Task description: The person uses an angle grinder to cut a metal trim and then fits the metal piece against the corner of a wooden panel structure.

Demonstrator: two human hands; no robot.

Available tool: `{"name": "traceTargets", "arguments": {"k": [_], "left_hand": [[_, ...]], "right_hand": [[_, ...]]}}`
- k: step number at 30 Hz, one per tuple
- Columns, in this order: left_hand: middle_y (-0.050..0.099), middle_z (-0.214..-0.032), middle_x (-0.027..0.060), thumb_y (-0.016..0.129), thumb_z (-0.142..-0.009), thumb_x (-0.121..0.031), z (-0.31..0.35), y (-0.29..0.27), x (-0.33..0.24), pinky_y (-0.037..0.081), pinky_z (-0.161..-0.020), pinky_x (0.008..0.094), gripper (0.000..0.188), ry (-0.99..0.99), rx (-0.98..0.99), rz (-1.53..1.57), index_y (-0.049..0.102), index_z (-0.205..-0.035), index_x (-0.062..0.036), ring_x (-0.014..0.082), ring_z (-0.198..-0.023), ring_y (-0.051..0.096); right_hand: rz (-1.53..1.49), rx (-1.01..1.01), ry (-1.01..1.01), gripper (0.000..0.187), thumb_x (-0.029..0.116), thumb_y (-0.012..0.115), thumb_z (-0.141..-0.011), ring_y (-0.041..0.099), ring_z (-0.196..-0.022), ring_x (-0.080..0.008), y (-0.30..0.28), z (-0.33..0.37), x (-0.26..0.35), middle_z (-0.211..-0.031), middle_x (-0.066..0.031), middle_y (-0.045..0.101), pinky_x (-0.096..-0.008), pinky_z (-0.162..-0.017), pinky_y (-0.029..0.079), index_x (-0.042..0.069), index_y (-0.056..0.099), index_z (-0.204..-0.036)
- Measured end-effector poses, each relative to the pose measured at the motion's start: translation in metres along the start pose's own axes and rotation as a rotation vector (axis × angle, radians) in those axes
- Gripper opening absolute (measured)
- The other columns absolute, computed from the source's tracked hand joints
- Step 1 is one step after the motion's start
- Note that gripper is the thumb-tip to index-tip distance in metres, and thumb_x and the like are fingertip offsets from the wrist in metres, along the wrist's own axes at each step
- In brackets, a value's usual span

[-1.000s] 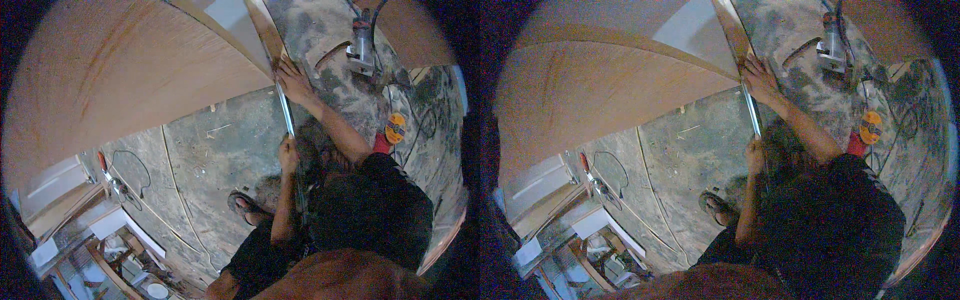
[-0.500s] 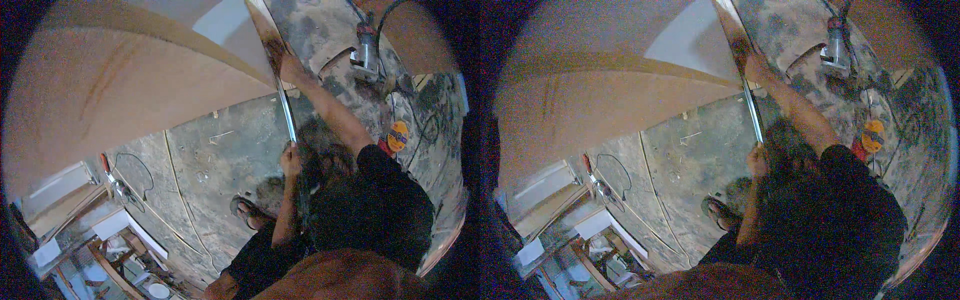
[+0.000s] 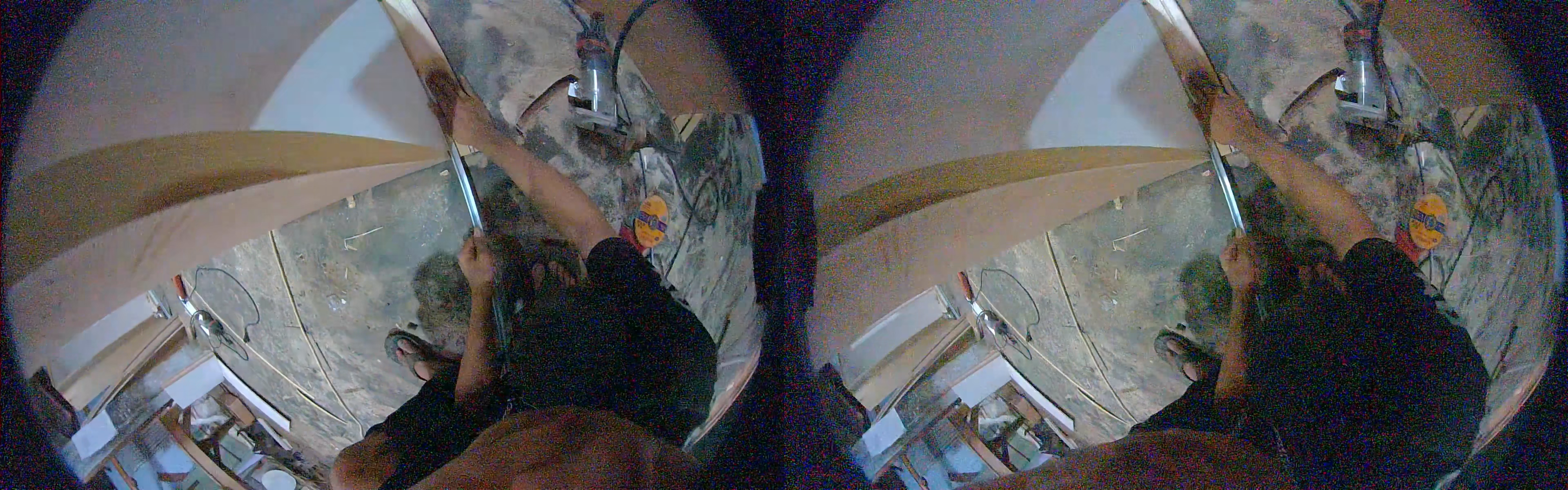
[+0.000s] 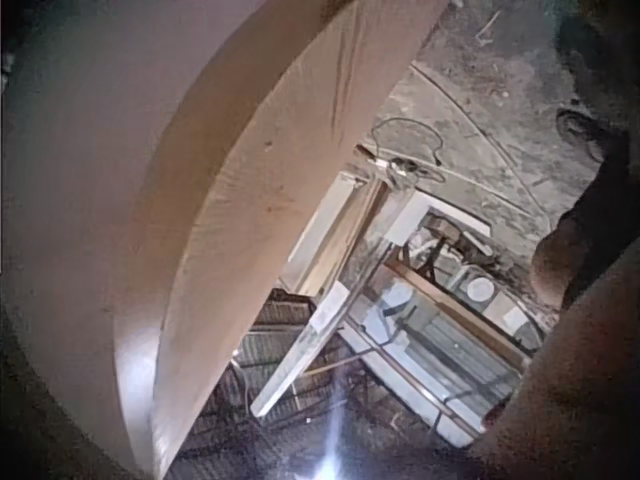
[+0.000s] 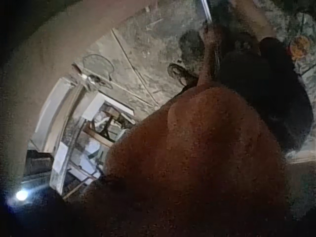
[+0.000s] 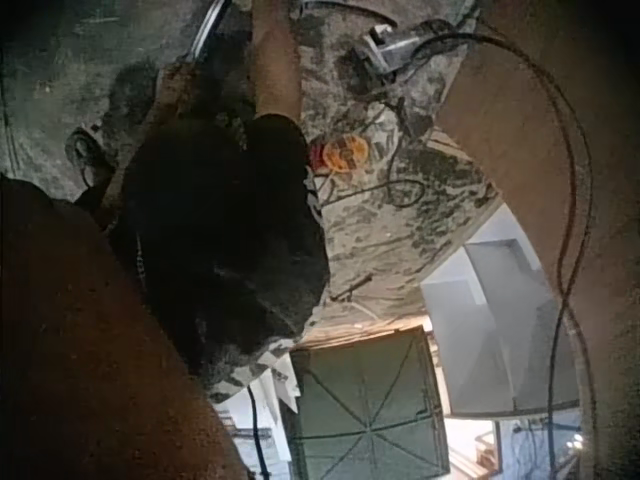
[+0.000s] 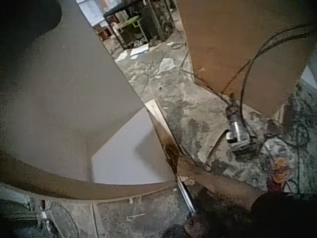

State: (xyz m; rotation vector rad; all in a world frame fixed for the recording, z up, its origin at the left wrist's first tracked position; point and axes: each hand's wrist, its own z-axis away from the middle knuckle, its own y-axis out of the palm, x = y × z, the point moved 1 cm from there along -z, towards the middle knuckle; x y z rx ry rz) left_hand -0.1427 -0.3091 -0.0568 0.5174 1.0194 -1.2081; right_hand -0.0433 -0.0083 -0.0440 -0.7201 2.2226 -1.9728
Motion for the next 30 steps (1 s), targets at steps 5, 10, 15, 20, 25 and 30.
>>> {"name": "traceTargets", "arguments": {"k": [5,10,15,20,25,30], "left_hand": [[0.05,-0.058,0.0,0.052,-0.1,-0.038,0.007,0.003,-0.033,0.038,-0.052,0.0326,0.044,-0.024,0.079,-0.23,0.06,-0.073,-0.0038,0.0112,-0.055,0.045],[0.06,-0.064,0.0109,0.049,-0.099,-0.037,0.007,0.003,-0.043,0.046,-0.058,0.0425,0.039,0.088,0.007,-0.426,0.065,-0.083,-0.0064,0.0281,-0.059,0.057],[0.067,-0.08,0.0192,0.05,-0.098,-0.034,0.036,0.001,-0.039,0.048,-0.062,0.0491,0.033,0.293,-0.086,-0.77,0.068,-0.093,-0.007,0.0414,-0.071,0.063],[0.065,-0.078,0.0188,0.051,-0.098,-0.03,0.065,-0.019,0.021,0.047,-0.06,0.0455,0.031,0.289,-0.11,-0.754,0.066,-0.091,-0.003,0.0366,-0.068,0.063],[0.058,-0.068,0.0073,0.054,-0.098,-0.029,0.061,-0.012,0.026,0.043,-0.055,0.0351,0.032,0.157,-0.099,-0.21,0.062,-0.083,-0.0013,0.0185,-0.06,0.054],[0.053,-0.061,0.0008,0.054,-0.098,-0.027,0.06,-0.006,0.011,0.039,-0.052,0.0304,0.033,0.072,-0.065,-0.099,0.061,-0.078,-0.0017,0.0113,-0.056,0.047]], "right_hand": [[-0.146,-0.226,0.027,0.047,0.024,0.05,-0.094,0.04,-0.134,-0.033,0.003,0.014,-0.007,-0.138,-0.0193,0.049,-0.0478,-0.117,0.022,0.001,0.048,-0.135],[-0.121,-0.293,0.01,0.046,0.023,0.05,-0.093,0.042,-0.132,-0.0332,-0.009,0.003,0.005,-0.137,-0.0173,0.05,-0.0481,-0.117,0.02,0.001,0.049,-0.134],[-0.081,-0.169,0.031,0.045,0.021,0.045,-0.093,0.043,-0.131,-0.0345,0.004,0.014,-0.01,-0.138,-0.019,0.05,-0.0499,-0.117,0.019,0.001,0.048,-0.134],[-0.142,-0.177,0.043,0.046,0.021,0.044,-0.093,0.042,-0.133,-0.0352,-0.002,0.002,0.007,-0.139,-0.0204,0.048,-0.0502,-0.118,0.017,0.0,0.048,-0.134],[0.001,-0.198,-0.048,0.044,0.026,0.042,-0.093,0.046,-0.127,-0.0425,0.006,0.006,-0.002,-0.127,-0.0237,0.058,-0.0549,-0.117,0.017,0.009,0.055,-0.131],[-0.081,-0.251,-0.065,0.045,0.029,0.044,-0.094,0.044,-0.127,-0.0479,0.015,0.01,-0.007,-0.124,-0.0264,0.058,-0.0546,-0.116,0.021,0.006,0.055,-0.13]]}}
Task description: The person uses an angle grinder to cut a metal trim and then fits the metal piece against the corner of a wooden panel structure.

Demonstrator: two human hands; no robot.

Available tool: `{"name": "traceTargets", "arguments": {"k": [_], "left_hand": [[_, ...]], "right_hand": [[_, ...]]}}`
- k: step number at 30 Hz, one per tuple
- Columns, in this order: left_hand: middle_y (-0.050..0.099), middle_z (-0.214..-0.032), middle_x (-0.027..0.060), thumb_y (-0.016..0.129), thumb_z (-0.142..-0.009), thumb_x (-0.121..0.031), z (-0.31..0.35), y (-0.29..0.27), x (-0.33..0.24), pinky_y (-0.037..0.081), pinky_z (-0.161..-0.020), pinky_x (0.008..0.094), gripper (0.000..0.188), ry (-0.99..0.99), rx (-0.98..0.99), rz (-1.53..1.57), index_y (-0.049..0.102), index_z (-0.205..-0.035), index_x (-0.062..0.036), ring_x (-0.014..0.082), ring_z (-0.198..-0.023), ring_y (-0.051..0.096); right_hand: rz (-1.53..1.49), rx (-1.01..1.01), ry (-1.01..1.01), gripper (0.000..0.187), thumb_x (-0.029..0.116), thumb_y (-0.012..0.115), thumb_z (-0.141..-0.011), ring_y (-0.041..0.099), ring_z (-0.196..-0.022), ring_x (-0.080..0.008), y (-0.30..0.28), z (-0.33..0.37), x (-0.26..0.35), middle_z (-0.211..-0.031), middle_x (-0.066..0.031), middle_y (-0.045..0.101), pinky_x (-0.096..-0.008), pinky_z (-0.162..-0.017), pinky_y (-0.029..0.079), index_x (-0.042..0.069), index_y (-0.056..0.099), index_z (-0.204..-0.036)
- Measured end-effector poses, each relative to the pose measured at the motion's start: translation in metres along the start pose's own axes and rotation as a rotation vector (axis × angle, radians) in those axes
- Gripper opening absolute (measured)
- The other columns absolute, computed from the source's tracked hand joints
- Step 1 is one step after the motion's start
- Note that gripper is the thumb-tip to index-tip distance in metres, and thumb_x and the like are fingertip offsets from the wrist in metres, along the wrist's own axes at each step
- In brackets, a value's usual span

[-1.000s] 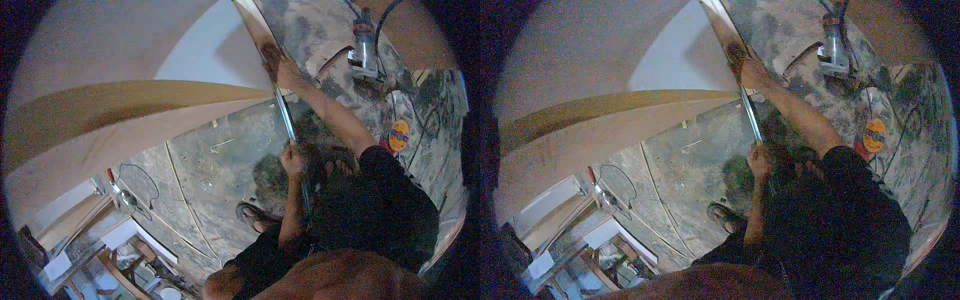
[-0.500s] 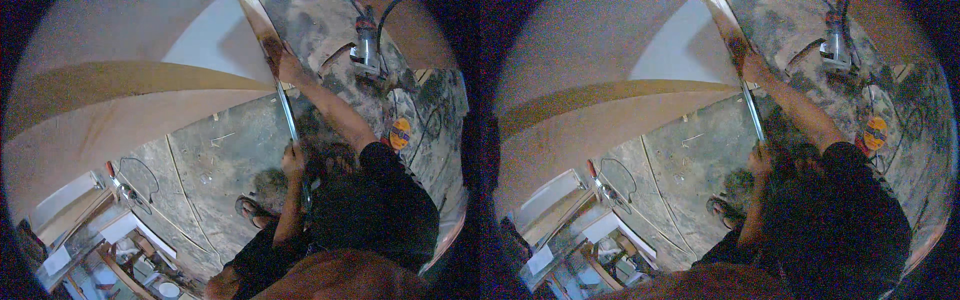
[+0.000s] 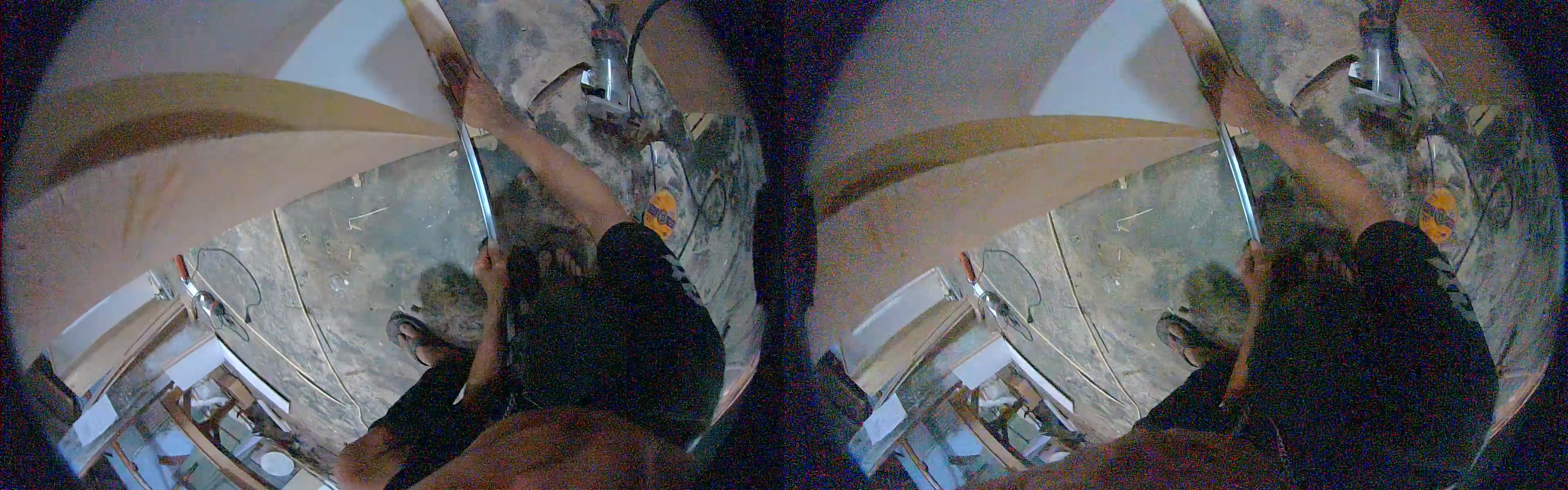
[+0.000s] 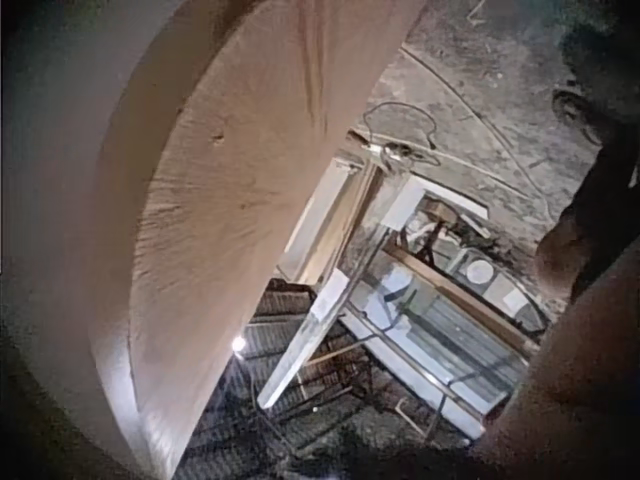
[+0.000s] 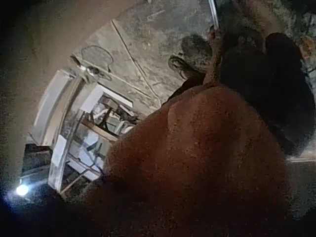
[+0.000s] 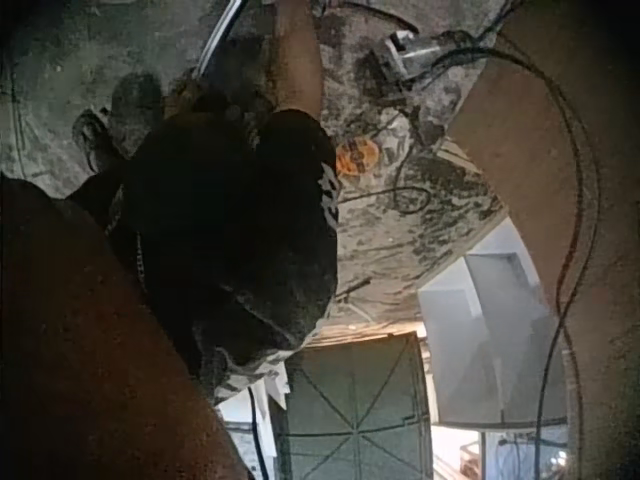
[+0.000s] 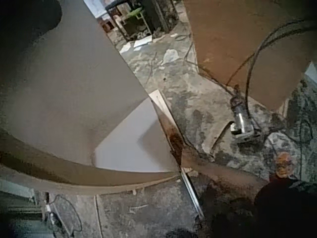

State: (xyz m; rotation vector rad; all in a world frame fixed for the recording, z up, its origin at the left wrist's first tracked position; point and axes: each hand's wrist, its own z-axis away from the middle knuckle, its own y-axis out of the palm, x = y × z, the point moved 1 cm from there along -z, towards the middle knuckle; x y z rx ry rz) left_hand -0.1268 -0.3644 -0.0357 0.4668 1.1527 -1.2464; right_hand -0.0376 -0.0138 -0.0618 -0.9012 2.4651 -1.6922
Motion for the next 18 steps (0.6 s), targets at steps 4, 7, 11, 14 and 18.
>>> {"name": "traceTargets", "arguments": {"k": [4,7,11,14,18], "left_hand": [[0.051,-0.059,-0.0005,0.053,-0.099,-0.029,-0.009,-0.004,0.004,0.037,-0.05,0.0293,0.038,0.05,-0.028,-0.053,0.059,-0.074,-0.0023,0.0098,-0.055,0.044],[0.051,-0.059,-0.0005,0.052,-0.1,-0.032,-0.003,0.013,-0.009,0.036,-0.049,0.0301,0.04,0.024,-0.033,-0.009,0.059,-0.074,-0.0028,0.0102,-0.054,0.044],[0.052,-0.06,-0.0001,0.05,-0.101,-0.033,-0.009,0.001,-0.024,0.037,-0.049,0.0317,0.04,0.037,0.02,-0.058,0.06,-0.077,-0.0029,0.0112,-0.054,0.044],[0.053,-0.061,0.0017,0.049,-0.101,-0.033,-0.011,-0.002,-0.027,0.039,-0.051,0.0323,0.04,-0.04,0.089,-0.146,0.061,-0.08,-0.0024,0.0126,-0.055,0.045],[0.056,-0.062,0.0054,0.046,-0.102,-0.035,0.002,0.005,-0.01,0.041,-0.053,0.0341,0.042,0.121,0.052,-0.266,0.062,-0.083,-0.0011,0.0163,-0.055,0.048]], "right_hand": [[-0.085,-0.157,0.131,0.047,0.037,0.044,-0.097,0.05,-0.119,-0.0486,0.001,-0.01,0.01,-0.121,-0.0303,0.058,-0.0531,-0.114,0.026,0.002,0.056,-0.126],[0.015,-0.051,0.052,0.05,0.042,0.043,-0.098,0.052,-0.116,-0.0482,0.009,0.011,-0.013,-0.119,-0.0321,0.057,-0.0528,-0.113,0.029,0.001,0.058,-0.123],[0.0,0.026,0.019,0.047,0.036,0.043,-0.097,0.046,-0.123,-0.0437,0.002,0.003,0.007,-0.126,-0.0283,0.054,-0.0516,-0.114,0.027,0.001,0.055,-0.126],[0.038,0.158,0.063,0.045,0.026,0.043,-0.096,0.038,-0.133,-0.0389,0.005,0.003,0.005,-0.137,-0.0222,0.048,-0.049,-0.117,0.021,0.001,0.049,-0.133],[0.144,0.239,0.099,0.046,0.023,0.044,-0.097,0.036,-0.135,-0.0383,0.014,-0.001,-0.024,-0.141,-0.0228,0.044,-0.049,-0.117,0.021,-0.002,0.045,-0.135]]}}
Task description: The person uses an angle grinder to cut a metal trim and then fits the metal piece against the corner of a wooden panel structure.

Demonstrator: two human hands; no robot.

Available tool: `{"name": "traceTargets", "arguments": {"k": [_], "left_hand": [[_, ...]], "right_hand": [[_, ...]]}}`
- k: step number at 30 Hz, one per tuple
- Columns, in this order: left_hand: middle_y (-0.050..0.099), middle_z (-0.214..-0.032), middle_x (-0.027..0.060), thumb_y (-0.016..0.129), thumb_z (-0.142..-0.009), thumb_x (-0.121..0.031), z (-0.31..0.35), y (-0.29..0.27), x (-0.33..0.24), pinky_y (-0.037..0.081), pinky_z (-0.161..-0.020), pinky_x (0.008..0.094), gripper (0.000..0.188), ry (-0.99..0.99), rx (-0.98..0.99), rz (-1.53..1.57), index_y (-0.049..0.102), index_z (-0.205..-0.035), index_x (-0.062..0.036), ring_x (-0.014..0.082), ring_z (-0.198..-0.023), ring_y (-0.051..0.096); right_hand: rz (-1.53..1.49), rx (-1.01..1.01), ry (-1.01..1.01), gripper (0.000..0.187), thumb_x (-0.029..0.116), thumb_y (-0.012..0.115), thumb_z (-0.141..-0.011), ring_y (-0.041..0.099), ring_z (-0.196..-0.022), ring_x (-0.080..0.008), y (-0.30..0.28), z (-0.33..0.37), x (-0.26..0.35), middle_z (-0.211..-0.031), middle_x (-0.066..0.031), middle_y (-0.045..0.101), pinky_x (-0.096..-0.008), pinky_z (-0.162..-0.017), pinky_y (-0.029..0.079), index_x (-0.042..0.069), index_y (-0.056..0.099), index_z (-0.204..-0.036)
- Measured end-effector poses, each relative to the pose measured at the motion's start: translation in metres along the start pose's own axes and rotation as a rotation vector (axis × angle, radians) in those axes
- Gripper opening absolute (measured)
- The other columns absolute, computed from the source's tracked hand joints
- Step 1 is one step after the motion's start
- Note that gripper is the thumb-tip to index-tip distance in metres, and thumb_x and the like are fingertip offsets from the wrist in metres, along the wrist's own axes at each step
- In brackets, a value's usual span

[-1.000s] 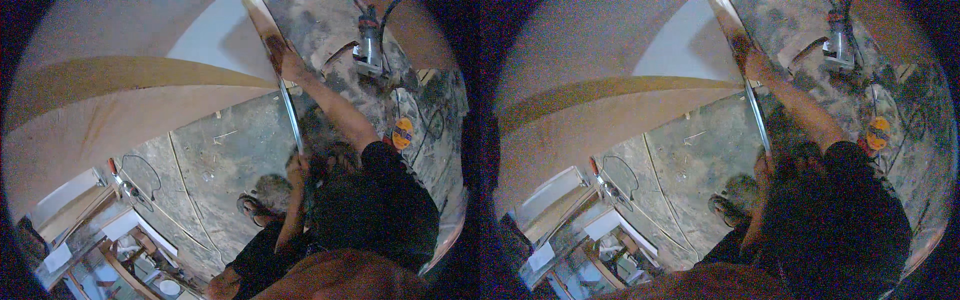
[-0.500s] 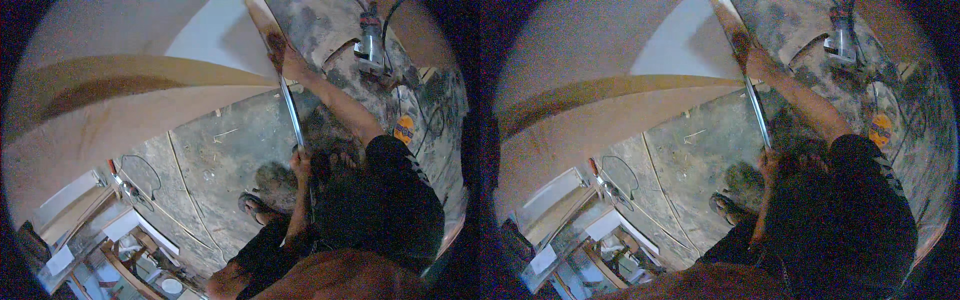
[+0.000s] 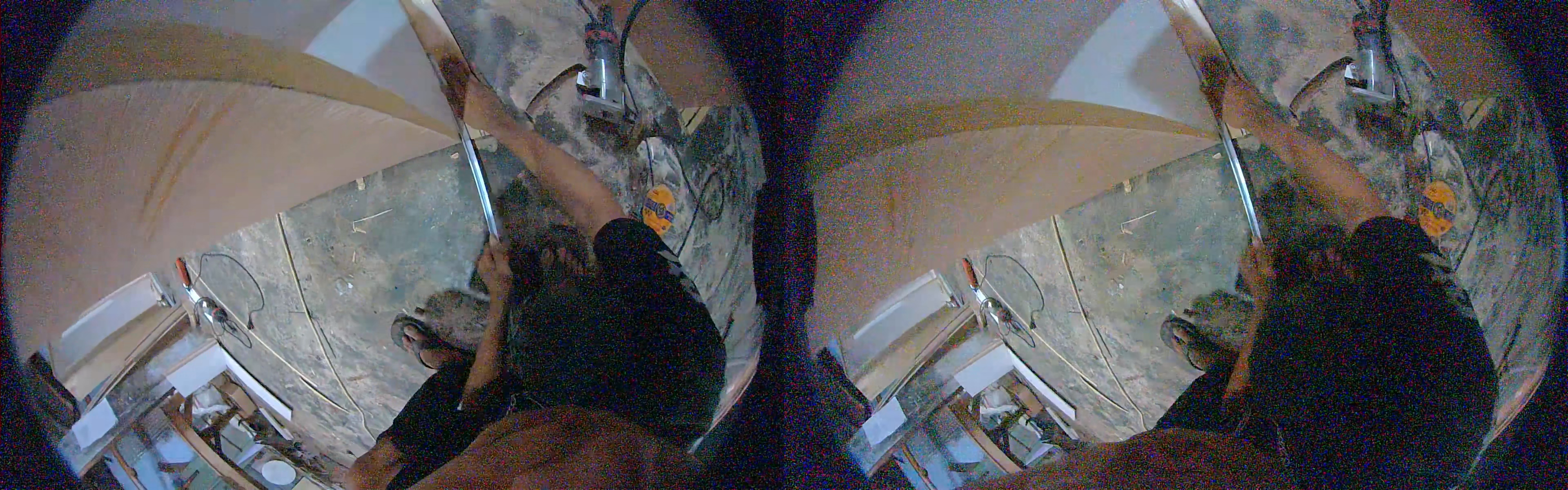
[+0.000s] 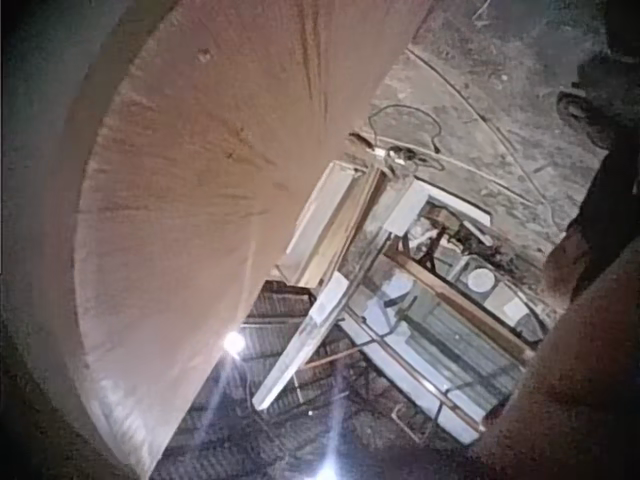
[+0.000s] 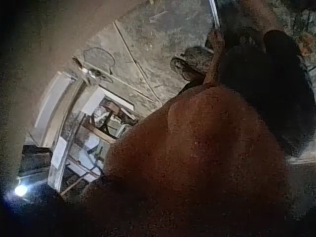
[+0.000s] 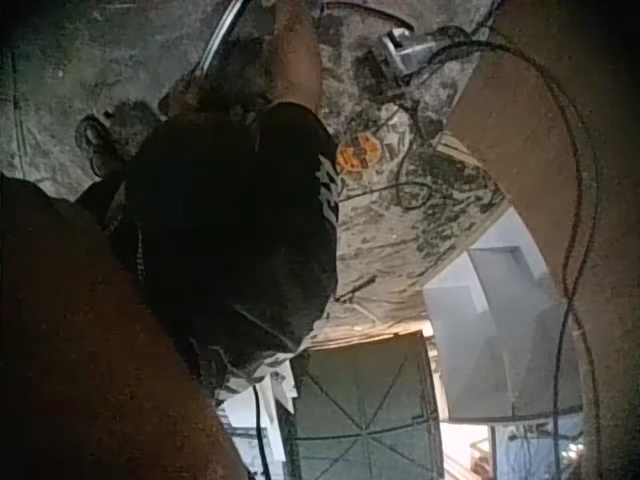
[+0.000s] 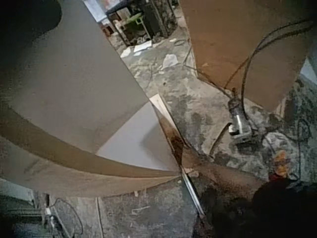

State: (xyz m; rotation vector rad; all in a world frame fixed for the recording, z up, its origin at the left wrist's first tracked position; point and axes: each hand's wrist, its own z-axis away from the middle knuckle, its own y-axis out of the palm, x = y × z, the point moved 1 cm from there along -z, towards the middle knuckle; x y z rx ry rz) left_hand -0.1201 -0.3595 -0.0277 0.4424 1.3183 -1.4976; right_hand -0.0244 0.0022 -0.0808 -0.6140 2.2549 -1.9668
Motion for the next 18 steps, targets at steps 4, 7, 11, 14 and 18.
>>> {"name": "traceTargets", "arguments": {"k": [4,7,11,14,18], "left_hand": [[0.058,-0.063,0.0114,0.043,-0.102,-0.036,0.011,-0.018,-0.004,0.042,-0.054,0.0381,0.043,-0.126,-0.092,0.02,0.063,-0.085,-0.0017,0.022,-0.056,0.052],[0.058,-0.064,0.0148,0.042,-0.102,-0.036,0.027,-0.017,-0.006,0.042,-0.053,0.04,0.044,-0.107,-0.094,-0.171,0.064,-0.087,-0.0023,0.0253,-0.055,0.054],[0.057,-0.063,0.0151,0.041,-0.103,-0.037,0.045,-0.027,0.007,0.041,-0.052,0.0405,0.043,-0.159,-0.056,-0.207,0.064,-0.091,-0.0027,0.0264,-0.054,0.054],[0.057,-0.062,0.0153,0.041,-0.103,-0.037,0.059,-0.029,0.015,0.041,-0.051,0.041,0.043,-0.186,-0.015,-0.197,0.064,-0.093,-0.003,0.0271,-0.053,0.053],[0.056,-0.061,0.0156,0.04,-0.103,-0.038,0.084,-0.033,0.034,0.04,-0.05,0.0415,0.042,-0.233,0.024,-0.219,0.064,-0.097,-0.0035,0.0282,-0.052,0.053]], "right_hand": [[-0.177,-0.297,-0.054,0.044,0.021,0.048,-0.092,0.043,-0.128,-0.0396,-0.02,0.005,0.032,-0.13,-0.0249,0.051,-0.0508,-0.116,0.024,-0.003,0.05,-0.129],[-0.299,-0.411,-0.002,0.041,0.018,0.049,-0.088,0.048,-0.122,-0.04,-0.049,-0.001,0.038,-0.123,-0.0245,0.056,-0.0508,-0.115,0.025,-0.003,0.055,-0.123],[-0.247,0.051,0.054,0.049,0.016,0.049,-0.092,0.036,-0.134,-0.0417,-0.062,0.005,0.039,-0.142,-0.0266,0.04,-0.0475,-0.116,0.024,-0.004,0.044,-0.136],[-0.251,0.115,0.127,0.051,0.013,0.051,-0.088,0.036,-0.134,-0.0432,-0.047,0.003,0.028,-0.143,-0.0264,0.039,-0.0467,-0.117,0.024,-0.005,0.044,-0.136],[-0.462,-0.142,0.026,0.05,0.011,0.052,-0.087,0.035,-0.134,-0.0437,-0.018,0.005,0.018,-0.141,-0.0265,0.042,-0.0468,-0.117,0.025,-0.002,0.047,-0.134]]}}
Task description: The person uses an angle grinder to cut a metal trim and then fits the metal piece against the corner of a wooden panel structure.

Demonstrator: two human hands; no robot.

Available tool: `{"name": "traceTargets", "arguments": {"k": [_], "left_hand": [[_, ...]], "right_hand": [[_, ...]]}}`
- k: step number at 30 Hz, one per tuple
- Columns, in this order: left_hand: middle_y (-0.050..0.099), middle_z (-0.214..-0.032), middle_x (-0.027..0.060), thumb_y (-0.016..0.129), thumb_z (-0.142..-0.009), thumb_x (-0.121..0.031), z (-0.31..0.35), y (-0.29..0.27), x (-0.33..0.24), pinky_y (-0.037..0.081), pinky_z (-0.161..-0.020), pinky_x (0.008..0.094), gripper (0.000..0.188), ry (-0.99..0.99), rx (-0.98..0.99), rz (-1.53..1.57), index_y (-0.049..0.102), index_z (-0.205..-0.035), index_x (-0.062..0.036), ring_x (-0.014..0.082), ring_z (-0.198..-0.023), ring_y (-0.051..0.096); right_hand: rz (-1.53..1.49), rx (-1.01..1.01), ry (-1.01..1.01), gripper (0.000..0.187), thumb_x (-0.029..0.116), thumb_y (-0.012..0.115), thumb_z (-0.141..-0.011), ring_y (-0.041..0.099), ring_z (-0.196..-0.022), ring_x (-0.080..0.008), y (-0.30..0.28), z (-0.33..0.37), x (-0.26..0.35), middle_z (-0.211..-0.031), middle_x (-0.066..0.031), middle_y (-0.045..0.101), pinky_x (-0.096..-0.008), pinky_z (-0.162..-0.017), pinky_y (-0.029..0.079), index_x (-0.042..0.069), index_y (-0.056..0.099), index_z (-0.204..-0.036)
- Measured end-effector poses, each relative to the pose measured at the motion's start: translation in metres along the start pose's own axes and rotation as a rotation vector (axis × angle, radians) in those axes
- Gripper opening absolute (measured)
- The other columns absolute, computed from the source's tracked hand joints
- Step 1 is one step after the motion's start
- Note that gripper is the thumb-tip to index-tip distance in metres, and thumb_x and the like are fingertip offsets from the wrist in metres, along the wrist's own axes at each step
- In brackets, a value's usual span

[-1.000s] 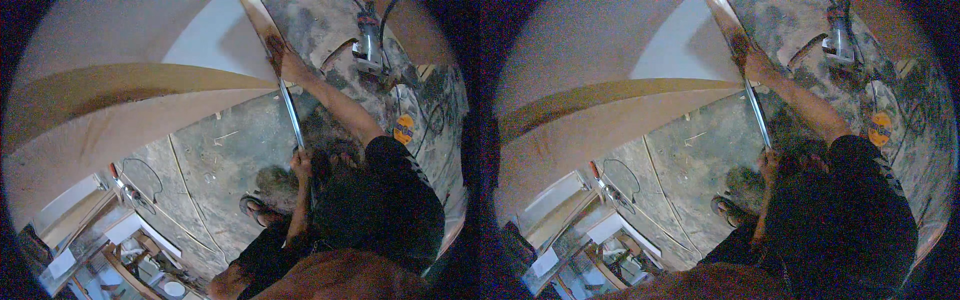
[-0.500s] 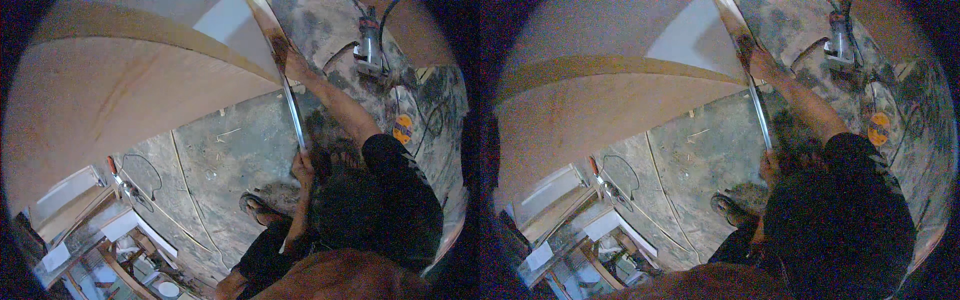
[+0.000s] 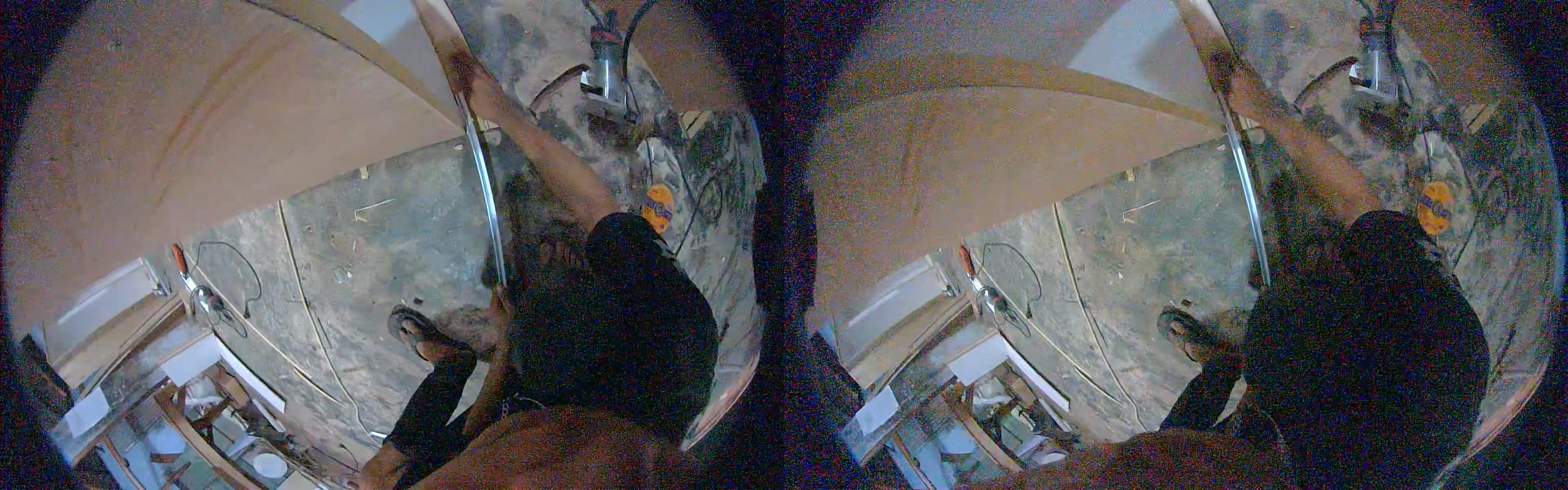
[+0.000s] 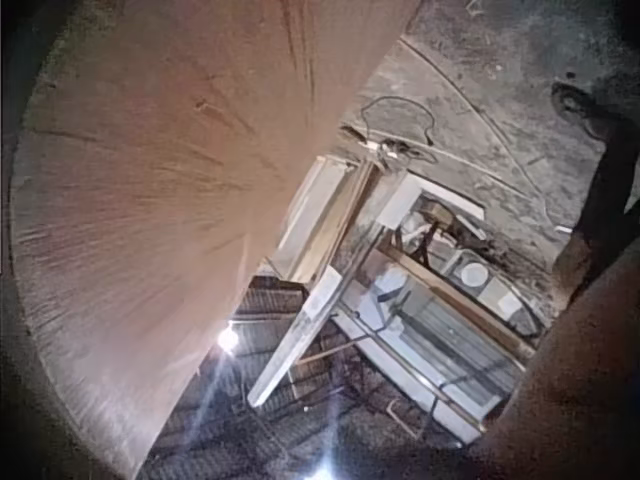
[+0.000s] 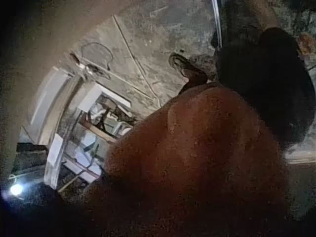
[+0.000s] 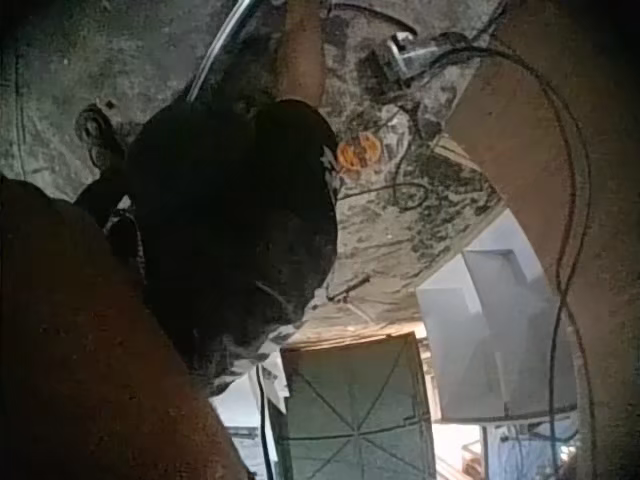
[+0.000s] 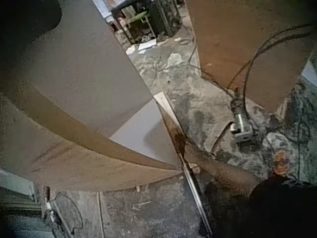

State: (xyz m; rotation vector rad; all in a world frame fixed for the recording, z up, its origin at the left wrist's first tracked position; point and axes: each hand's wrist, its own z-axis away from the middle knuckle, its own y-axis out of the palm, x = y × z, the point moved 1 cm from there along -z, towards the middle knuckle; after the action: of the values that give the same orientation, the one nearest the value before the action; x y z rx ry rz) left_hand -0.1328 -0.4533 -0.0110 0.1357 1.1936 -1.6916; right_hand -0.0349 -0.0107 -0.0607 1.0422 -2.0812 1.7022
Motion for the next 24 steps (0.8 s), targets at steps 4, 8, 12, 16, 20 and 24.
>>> {"name": "traceTargets", "arguments": {"k": [4,8,12,16,20,24], "left_hand": [[0.055,-0.06,0.0159,0.04,-0.103,-0.038,0.023,0.007,0.02,0.04,-0.049,0.0421,0.042,-0.009,0.042,-0.008,0.064,-0.101,-0.0039,0.0292,-0.051,0.053],[0.055,-0.059,0.0162,0.039,-0.103,-0.039,0.033,0.018,0.037,0.039,-0.048,0.0427,0.043,0.015,0.054,-0.014,0.065,-0.104,-0.0043,0.0302,-0.05,0.052],[0.053,-0.055,0.0149,0.039,-0.103,-0.041,0.029,0.035,0.056,0.038,-0.048,0.0448,0.045,0.139,0.022,-0.084,0.062,-0.116,-0.0047,0.0298,-0.049,0.052],[0.059,-0.063,0.0192,0.038,-0.102,-0.043,0.033,0.037,0.045,0.041,-0.052,0.0476,0.047,0.046,0.126,-0.005,0.063,-0.109,-0.0033,0.0347,-0.056,0.058],[0.062,-0.068,0.0212,0.038,-0.102,-0.045,0.029,0.023,0.024,0.043,-0.055,0.0487,0.049,-0.062,0.169,0.0,0.062,-0.101,-0.0027,0.0371,-0.061,0.06],[0.062,-0.068,0.0211,0.038,-0.101,-0.047,0.034,0.015,-0.003,0.043,-0.055,0.0489,0.051,0.041,0.042,-0.006,0.063,-0.098,-0.0024,0.0367,-0.061,0.061]], "right_hand": [[0.221,-0.02,0.069,0.044,0.012,0.052,-0.089,0.042,-0.128,-0.0431,0.011,0.006,-0.024,-0.133,-0.0259,0.049,-0.0491,-0.111,0.032,-0.001,0.05,-0.131],[-0.201,-0.385,0.104,0.041,0.019,0.055,-0.09,0.048,-0.124,-0.0413,-0.008,0.016,-0.018,-0.13,-0.0225,0.054,-0.0469,-0.106,0.038,0.001,0.053,-0.128],[-0.352,-0.431,0.207,0.042,0.027,0.061,-0.091,0.052,-0.119,-0.0389,-0.046,0.025,0.013,-0.127,-0.0179,0.057,-0.045,-0.101,0.041,0.007,0.055,-0.127],[-0.125,-0.367,0.208,0.043,0.031,0.064,-0.09,0.055,-0.112,-0.0363,-0.067,0.062,0.004,-0.117,-0.0162,0.061,-0.0456,-0.098,0.042,0.01,0.059,-0.126],[-0.081,-0.35,0.217,0.044,0.032,0.067,-0.088,0.055,-0.107,-0.0342,-0.071,0.077,0.014,-0.108,-0.0157,0.062,-0.0439,-0.095,0.043,0.012,0.061,-0.126],[-0.038,-0.286,0.24,0.046,0.03,0.069,-0.086,0.056,-0.097,-0.033,-0.071,0.093,0.015,-0.096,-0.0129,0.064,-0.0436,-0.087,0.043,0.013,0.06,-0.128]]}}
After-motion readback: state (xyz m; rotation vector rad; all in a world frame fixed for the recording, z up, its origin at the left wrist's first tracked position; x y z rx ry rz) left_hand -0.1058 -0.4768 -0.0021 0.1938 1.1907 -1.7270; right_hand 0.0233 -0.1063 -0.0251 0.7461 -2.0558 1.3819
